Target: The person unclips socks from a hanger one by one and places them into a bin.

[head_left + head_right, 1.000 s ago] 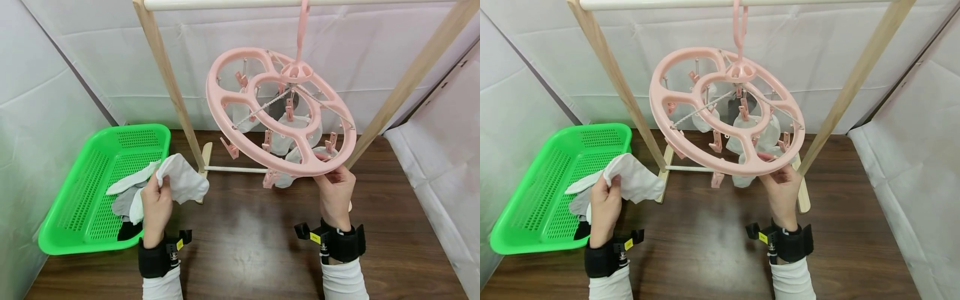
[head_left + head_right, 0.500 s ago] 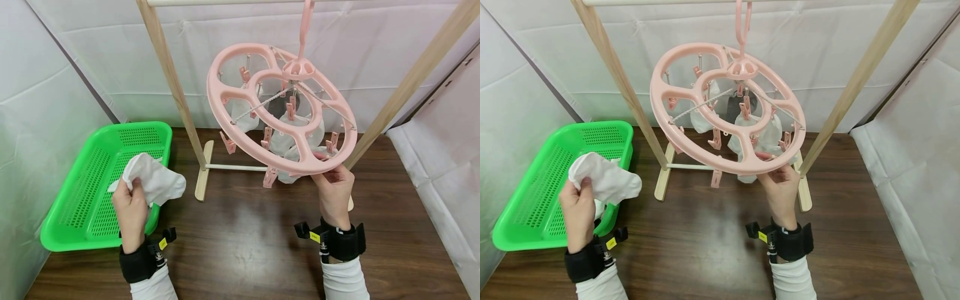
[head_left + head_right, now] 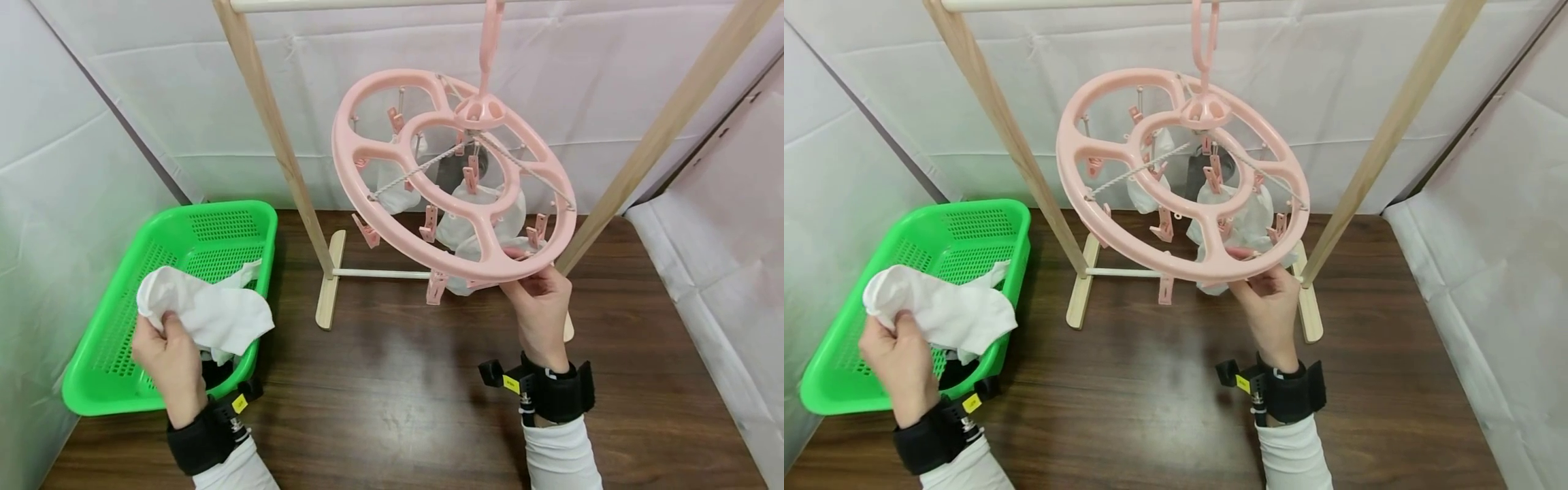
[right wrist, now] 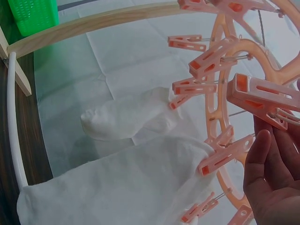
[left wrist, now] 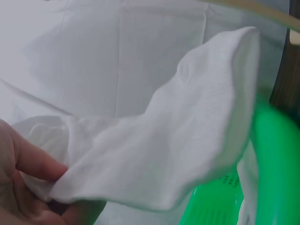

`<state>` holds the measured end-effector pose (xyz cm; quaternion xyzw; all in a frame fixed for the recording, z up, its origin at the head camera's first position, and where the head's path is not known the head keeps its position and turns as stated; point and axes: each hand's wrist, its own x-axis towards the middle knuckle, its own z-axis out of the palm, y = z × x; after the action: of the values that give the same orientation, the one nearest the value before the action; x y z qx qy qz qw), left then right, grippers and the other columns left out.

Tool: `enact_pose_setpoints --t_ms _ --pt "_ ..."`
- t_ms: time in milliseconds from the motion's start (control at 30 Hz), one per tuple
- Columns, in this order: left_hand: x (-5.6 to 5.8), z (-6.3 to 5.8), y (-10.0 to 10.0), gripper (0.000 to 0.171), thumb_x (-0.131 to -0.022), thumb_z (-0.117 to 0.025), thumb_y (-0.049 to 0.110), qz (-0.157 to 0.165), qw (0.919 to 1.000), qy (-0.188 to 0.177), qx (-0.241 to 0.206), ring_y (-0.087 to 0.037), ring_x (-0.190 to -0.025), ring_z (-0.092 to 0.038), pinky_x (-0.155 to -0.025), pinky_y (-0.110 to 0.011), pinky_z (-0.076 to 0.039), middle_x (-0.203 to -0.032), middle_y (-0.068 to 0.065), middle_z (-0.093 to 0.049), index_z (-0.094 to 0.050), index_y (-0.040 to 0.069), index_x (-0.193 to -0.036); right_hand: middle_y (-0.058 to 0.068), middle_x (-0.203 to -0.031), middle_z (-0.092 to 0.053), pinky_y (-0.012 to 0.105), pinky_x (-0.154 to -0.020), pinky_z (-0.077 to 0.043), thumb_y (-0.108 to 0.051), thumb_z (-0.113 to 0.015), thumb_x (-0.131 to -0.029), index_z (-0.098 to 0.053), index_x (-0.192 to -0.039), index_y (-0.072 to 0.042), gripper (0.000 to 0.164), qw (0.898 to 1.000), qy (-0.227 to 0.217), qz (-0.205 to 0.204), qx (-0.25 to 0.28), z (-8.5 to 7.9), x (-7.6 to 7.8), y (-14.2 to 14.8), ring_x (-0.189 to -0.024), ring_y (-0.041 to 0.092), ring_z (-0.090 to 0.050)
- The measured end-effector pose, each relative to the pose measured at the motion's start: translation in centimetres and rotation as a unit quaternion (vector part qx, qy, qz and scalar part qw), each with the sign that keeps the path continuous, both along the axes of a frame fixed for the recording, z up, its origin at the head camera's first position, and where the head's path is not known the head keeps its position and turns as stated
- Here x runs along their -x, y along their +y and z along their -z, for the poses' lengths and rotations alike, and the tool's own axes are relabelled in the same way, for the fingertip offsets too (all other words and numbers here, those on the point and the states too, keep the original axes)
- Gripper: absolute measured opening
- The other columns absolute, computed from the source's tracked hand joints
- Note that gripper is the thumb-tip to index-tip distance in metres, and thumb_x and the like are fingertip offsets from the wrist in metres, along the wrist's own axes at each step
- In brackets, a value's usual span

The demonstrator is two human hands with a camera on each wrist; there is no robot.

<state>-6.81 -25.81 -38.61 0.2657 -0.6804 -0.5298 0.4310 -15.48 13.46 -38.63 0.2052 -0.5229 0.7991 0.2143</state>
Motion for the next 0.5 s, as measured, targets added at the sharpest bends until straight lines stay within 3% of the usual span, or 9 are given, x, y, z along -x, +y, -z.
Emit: enact_pose_setpoints --t_ms 167,300,400,500 --pt "-0.14 -0.03 -0.47 0.032 -0.097 -0.04 -0.003 -0.054 0.9969 -0.054 0.02 -0.014 -0.1 -0.056 -0.086 -0.023 -0.041 -0.111 -0.007 -0.065 -0.065 -0.001 -0.117 0.012 -0.102 -0.069 0.024 -0.074 -0.052 0.01 -0.067 -0.085 -0.067 -0.108 0.011 0.023 1.0 -0.005 -0.007 -0.019 -0.18 -0.1 0.21 -0.087 0.015 -0.065" --pt "-0.18 0.05 -0.6 0.032 -0.095 -0.041 -0.003 -0.094 0.9894 -0.098 0.05 -0.021 -0.108 -0.056 -0.089 -0.025 -0.039 -0.12 -0.015 -0.063 -0.062 -0.007 -0.118 0.011 -0.102 -0.07 0.024 -0.073 -0.053 0.008 -0.067 -0.086 -0.066 -0.11 0.01 0.024 0.999 -0.01 -0.022 -0.033 -0.26 -0.15 0.42 -0.084 0.015 -0.067" --pt "-0.21 -0.01 -0.48 0.032 -0.093 -0.044 -0.002 -0.096 0.9872 -0.115 0.053 -0.021 -0.111 -0.051 -0.094 -0.026 -0.034 -0.126 -0.014 -0.058 -0.059 -0.005 -0.121 0.01 -0.101 -0.07 0.023 -0.072 -0.052 0.005 -0.068 -0.086 -0.067 -0.109 0.009 0.023 0.999 -0.008 -0.019 -0.047 -0.26 -0.16 0.56 -0.084 0.014 -0.066" --pt "-0.21 0.05 -0.21 0.036 -0.091 -0.048 -0.002 -0.082 0.9867 -0.111 0.086 -0.023 -0.119 -0.045 -0.103 -0.029 -0.028 -0.132 -0.016 -0.051 -0.056 -0.004 -0.126 0.007 -0.098 -0.07 0.021 -0.072 -0.05 0.001 -0.071 -0.086 -0.068 -0.108 0.007 0.023 0.998 -0.009 -0.003 -0.07 -0.19 -0.13 0.69 -0.085 0.011 -0.063"
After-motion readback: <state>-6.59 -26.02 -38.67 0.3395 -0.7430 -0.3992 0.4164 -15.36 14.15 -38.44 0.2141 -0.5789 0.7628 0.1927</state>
